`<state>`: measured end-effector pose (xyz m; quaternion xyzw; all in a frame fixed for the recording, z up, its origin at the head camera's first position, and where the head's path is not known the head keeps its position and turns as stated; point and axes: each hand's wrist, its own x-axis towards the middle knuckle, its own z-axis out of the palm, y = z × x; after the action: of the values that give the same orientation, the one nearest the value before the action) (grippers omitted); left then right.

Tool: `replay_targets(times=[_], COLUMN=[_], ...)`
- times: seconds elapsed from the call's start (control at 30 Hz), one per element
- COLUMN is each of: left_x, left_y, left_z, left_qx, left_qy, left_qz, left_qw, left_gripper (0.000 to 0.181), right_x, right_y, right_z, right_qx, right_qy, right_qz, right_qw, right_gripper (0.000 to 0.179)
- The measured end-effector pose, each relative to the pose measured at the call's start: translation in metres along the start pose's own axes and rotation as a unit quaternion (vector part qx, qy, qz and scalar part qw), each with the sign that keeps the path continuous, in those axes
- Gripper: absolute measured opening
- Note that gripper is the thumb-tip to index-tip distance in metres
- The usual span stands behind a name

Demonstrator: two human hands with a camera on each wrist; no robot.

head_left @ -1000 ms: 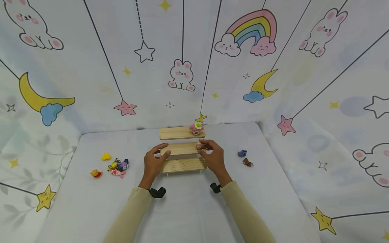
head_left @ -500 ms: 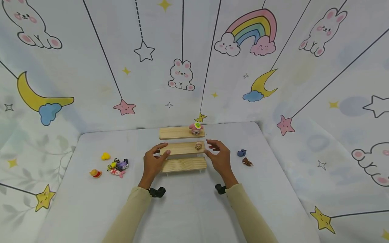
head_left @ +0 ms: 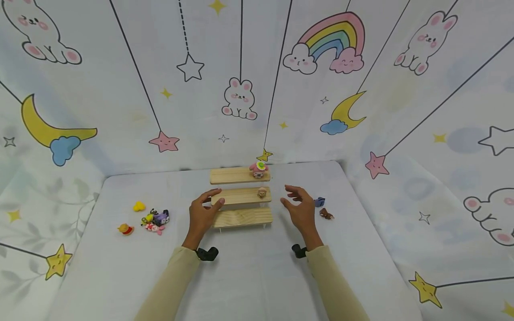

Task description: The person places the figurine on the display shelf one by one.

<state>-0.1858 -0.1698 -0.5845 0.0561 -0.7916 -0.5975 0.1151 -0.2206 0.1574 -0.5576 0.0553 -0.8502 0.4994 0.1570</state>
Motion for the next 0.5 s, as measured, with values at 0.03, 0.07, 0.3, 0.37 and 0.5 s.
replay_targets(times=[0.03,0.07,0.3,0.37,0.5], left_x=[0.000,0.000,0.000,0.000,0.000], left_y=[0.000,0.000,-0.001,-0.001,-0.001], left_z=[0.000,0.000,0.000,0.000,0.001], left_qx=[0.001,0.001,0.001,0.001,0.004], left_qy=[0.000,-0.001,0.000,0.000,0.001], left_qz=[0.001,0.001,0.001,0.001,0.000], left_qw=[1.0000,1.0000,1.0000,1.0000,1.0000], left_gripper=[0.040,0.040,0.040,0.040,0.039], right_x=[0.000,0.000,-0.001,-0.002,-0.003], right_y=[0.001,0.003,0.016,0.021,0.029], right_z=[-0.002,-0.004,-0.019,-0.023,-0.030], right_qx=[0.001,0.001,0.009,0.013,0.015], right_qy=[0.002,0.003,0.012,0.015,0.027], right_qz=[0.005,0.009,0.018,0.021,0.031], right_qw=[1.0000,1.0000,0.9997,0.9996,0.9990], right_gripper=[0.047,0.047,0.046,0.046,0.046])
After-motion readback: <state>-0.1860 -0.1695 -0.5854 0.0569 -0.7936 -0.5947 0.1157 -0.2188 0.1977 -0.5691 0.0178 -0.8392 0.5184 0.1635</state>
